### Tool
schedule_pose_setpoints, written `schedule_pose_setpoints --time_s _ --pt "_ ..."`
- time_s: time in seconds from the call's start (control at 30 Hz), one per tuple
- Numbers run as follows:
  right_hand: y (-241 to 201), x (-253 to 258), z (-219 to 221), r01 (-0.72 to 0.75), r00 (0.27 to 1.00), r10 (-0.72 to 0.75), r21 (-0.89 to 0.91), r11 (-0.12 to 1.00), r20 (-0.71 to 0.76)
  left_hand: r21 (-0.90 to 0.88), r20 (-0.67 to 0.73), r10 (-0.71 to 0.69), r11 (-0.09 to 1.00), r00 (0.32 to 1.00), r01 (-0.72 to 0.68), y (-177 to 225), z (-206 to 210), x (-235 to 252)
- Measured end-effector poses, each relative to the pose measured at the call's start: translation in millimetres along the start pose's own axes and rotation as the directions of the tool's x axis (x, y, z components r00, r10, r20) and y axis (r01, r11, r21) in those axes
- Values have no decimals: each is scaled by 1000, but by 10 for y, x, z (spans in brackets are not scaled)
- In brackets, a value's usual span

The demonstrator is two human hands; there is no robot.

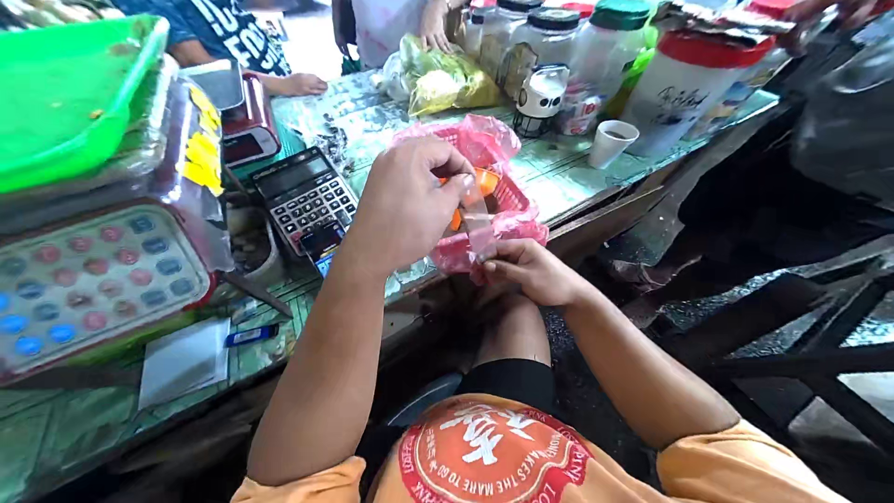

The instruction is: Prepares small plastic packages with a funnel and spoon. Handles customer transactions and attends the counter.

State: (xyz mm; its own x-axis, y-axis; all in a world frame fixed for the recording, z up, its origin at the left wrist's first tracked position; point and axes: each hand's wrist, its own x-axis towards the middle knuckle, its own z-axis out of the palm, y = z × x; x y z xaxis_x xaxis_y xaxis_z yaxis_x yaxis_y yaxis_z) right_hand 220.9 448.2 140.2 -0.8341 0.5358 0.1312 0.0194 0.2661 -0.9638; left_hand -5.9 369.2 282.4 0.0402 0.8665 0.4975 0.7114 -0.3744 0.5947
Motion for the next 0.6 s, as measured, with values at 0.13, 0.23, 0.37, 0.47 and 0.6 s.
schedule_pose_setpoints --time_s 0.13,0.23,0.37,0.47,0.6 --pt "113 89 432 -49 998 42 119 992 55 234 210 -116 970 971 65 213 -323 -111" --pt "114 239 636 18 996 -34 195 981 82 387 205 -204 915 957 113 343 -553 -121" --pt "44 376 819 68 985 -98 200 977 144 482 139 -275 858 951 177 470 -776 -200" --pt "11 435 891 74 978 -104 166 983 179 446 103 -224 881 969 156 518 -901 -268" --pt "-21 481 947 93 974 -114 118 989 193 313 83 -145 943 986 112 488 -985 -300"
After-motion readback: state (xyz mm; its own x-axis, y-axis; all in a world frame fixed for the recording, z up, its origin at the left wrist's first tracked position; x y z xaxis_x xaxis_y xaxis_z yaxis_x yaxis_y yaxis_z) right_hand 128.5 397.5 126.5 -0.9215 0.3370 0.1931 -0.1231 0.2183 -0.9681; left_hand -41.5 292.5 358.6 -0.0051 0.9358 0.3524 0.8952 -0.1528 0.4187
